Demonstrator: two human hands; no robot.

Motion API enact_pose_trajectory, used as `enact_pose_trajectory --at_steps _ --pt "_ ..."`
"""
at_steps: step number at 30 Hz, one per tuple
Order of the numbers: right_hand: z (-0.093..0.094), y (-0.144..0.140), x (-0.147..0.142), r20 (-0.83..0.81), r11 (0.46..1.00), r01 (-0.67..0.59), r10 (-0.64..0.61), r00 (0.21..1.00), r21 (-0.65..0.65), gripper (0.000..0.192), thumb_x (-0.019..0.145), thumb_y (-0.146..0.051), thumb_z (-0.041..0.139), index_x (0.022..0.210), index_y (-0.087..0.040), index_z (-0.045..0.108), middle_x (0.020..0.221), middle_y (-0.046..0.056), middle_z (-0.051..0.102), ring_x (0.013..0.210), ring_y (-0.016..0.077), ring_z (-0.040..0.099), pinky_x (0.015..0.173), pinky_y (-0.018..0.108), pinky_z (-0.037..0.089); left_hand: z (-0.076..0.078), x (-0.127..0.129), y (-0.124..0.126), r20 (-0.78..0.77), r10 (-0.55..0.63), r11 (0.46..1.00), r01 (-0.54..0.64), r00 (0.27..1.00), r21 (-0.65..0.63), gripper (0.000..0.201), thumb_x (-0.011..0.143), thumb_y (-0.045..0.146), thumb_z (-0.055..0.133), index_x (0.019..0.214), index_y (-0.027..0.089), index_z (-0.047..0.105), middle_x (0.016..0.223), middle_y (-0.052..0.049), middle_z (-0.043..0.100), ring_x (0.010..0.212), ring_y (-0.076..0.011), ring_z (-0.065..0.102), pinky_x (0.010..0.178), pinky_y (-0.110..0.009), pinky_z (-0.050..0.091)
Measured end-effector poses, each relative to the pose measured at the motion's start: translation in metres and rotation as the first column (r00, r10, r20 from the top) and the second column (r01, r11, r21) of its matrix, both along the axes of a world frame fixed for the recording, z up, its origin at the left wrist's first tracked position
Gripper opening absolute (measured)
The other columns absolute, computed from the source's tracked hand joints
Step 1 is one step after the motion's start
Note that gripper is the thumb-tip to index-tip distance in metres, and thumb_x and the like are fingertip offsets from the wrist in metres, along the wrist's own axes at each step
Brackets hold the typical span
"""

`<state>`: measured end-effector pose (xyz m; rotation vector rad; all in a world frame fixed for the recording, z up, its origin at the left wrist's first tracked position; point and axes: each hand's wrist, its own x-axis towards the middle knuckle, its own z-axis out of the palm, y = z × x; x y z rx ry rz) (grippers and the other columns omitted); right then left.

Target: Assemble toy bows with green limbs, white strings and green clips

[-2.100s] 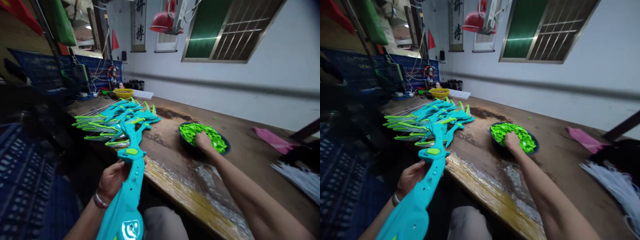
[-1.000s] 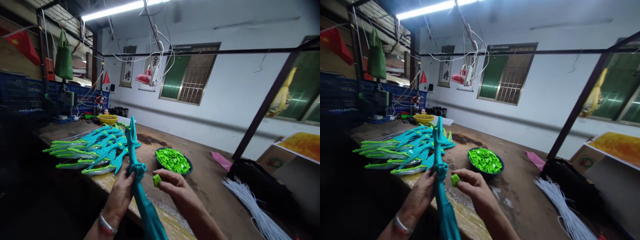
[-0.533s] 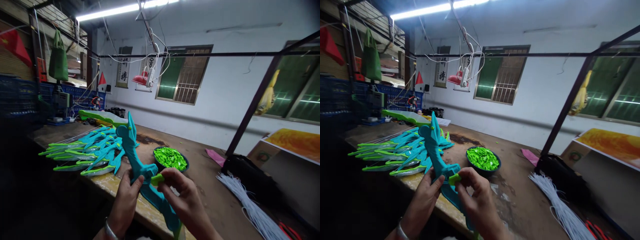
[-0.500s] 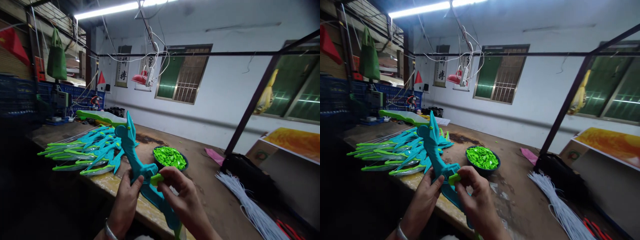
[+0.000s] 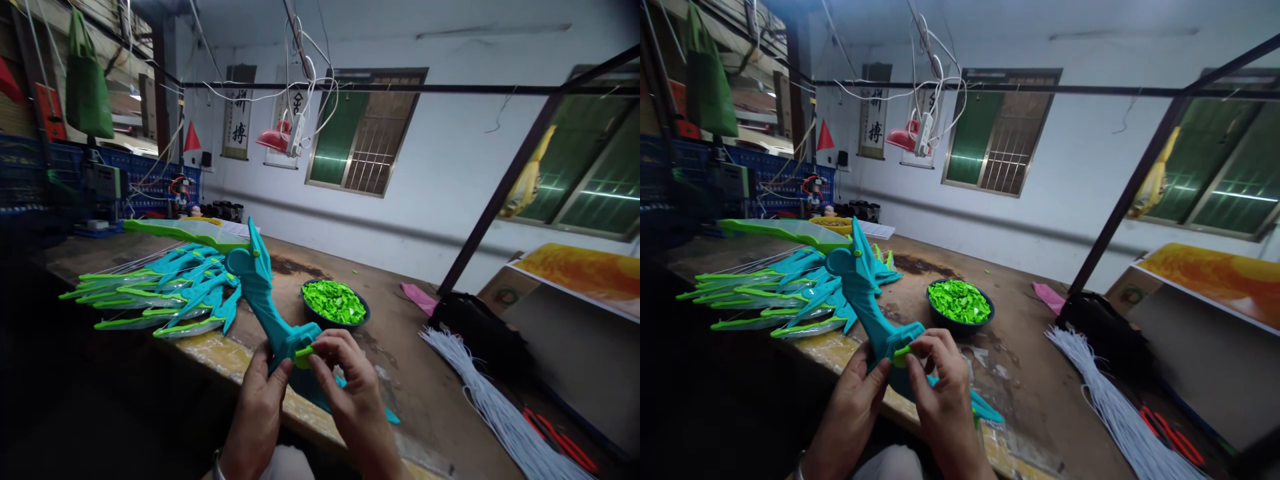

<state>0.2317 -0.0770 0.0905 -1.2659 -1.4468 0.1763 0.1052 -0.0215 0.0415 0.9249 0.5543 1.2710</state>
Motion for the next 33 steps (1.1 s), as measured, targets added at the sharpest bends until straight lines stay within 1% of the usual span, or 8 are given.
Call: enact_pose_trajectory --at_steps 4,9,13,20,23,27,30,33 --pt "0.000 0.000 -0.002 -0.043 0.999 0.044 -0.043 0.998 0.017 0.010 0.092 -0.027 0.063 0.086 -0.022 0.068 0.085 0.001 0.060 0.071 0.0140 0.055 0.065 0.023 0.043 -0.004 0.002 -0.002 -0.046 0.010 1.000 -0.009 0.999 0.019 0.041 0.083 0.031 0.077 0.123 0.021 0.069 0.130 -0.011 0.070 0.126 -0.0341 0.059 0.106 -0.038 0.044" --pt "-0.007 0.002 0.000 -0.244 0.995 -0.005 -0.021 0.969 -0.102 0.020 0.091 -0.039 0.066 0.084 -0.020 0.068 0.083 0.001 0.061 0.075 0.0160 0.057 0.068 0.025 0.043 -0.006 0.004 -0.002 -0.186 0.006 0.996 0.011 0.983 0.089 0.044 0.091 0.039 0.067 0.131 0.021 0.061 0.136 -0.012 0.065 0.125 -0.0326 0.058 0.109 -0.042 0.040" --pt "-0.009 0.003 0.001 -0.335 0.982 -0.066 0.003 0.942 -0.174 0.028 0.086 -0.046 0.070 0.083 -0.018 0.069 0.080 0.002 0.060 0.074 0.0172 0.056 0.067 0.026 0.043 -0.010 0.005 -0.002 -0.184 -0.029 0.995 0.046 0.982 0.091 0.046 0.093 0.041 0.063 0.134 0.020 0.057 0.138 -0.013 0.063 0.129 -0.0325 0.055 0.110 -0.043 0.039" --pt "-0.012 0.004 -0.003 -0.097 0.994 0.087 -0.093 0.991 -0.069 0.018 0.090 -0.035 0.066 0.081 -0.020 0.066 0.080 0.001 0.059 0.072 0.0157 0.054 0.066 0.025 0.043 -0.007 0.001 -0.008 -0.148 -0.043 0.995 0.056 0.988 0.086 0.042 0.091 0.039 0.067 0.127 0.019 0.059 0.130 -0.011 0.069 0.116 -0.0291 0.065 0.103 -0.039 0.046" --pt "-0.016 0.003 -0.001 -0.070 0.985 0.162 -0.166 0.984 -0.050 0.021 0.085 -0.036 0.070 0.099 -0.021 0.064 0.093 0.003 0.063 0.077 0.0171 0.056 0.068 0.027 0.046 -0.001 0.001 -0.010 -0.122 -0.053 0.995 0.062 0.991 0.073 0.040 0.088 0.038 0.071 0.122 0.019 0.060 0.125 -0.010 0.072 0.113 -0.0275 0.067 0.099 -0.036 0.049" --pt "-0.015 0.000 0.005 -0.166 0.971 -0.013 -0.028 0.986 -0.240 0.051 0.085 -0.042 0.071 0.129 -0.021 0.057 0.110 0.008 0.067 0.088 0.0210 0.063 0.074 0.030 0.052 -0.001 0.000 -0.013 -0.093 -0.047 0.997 0.052 0.995 0.052 0.040 0.086 0.038 0.075 0.119 0.019 0.062 0.120 -0.008 0.075 0.115 -0.0276 0.067 0.098 -0.034 0.051" --pt "-0.012 -0.004 0.005 -0.170 0.950 -0.099 0.050 0.984 -0.297 0.045 0.088 -0.042 0.067 0.126 -0.020 0.059 0.106 0.008 0.069 0.095 0.0232 0.065 0.080 0.032 0.054 -0.007 -0.003 -0.013 -0.086 -0.045 0.996 0.051 0.995 0.069 0.041 0.086 0.037 0.076 0.120 0.019 0.062 0.121 -0.008 0.074 0.115 -0.0273 0.067 0.099 -0.033 0.051" --pt "-0.013 -0.006 0.000 -0.066 0.970 -0.037 0.022 0.998 -0.239 0.037 0.093 -0.036 0.061 0.126 -0.021 0.057 0.113 0.008 0.067 0.103 0.0235 0.064 0.089 0.034 0.053 -0.013 -0.005 -0.010 -0.103 -0.011 0.995 0.021 0.995 0.097 0.040 0.085 0.035 0.076 0.119 0.018 0.062 0.117 -0.009 0.075 0.110 -0.0267 0.069 0.097 -0.033 0.052"
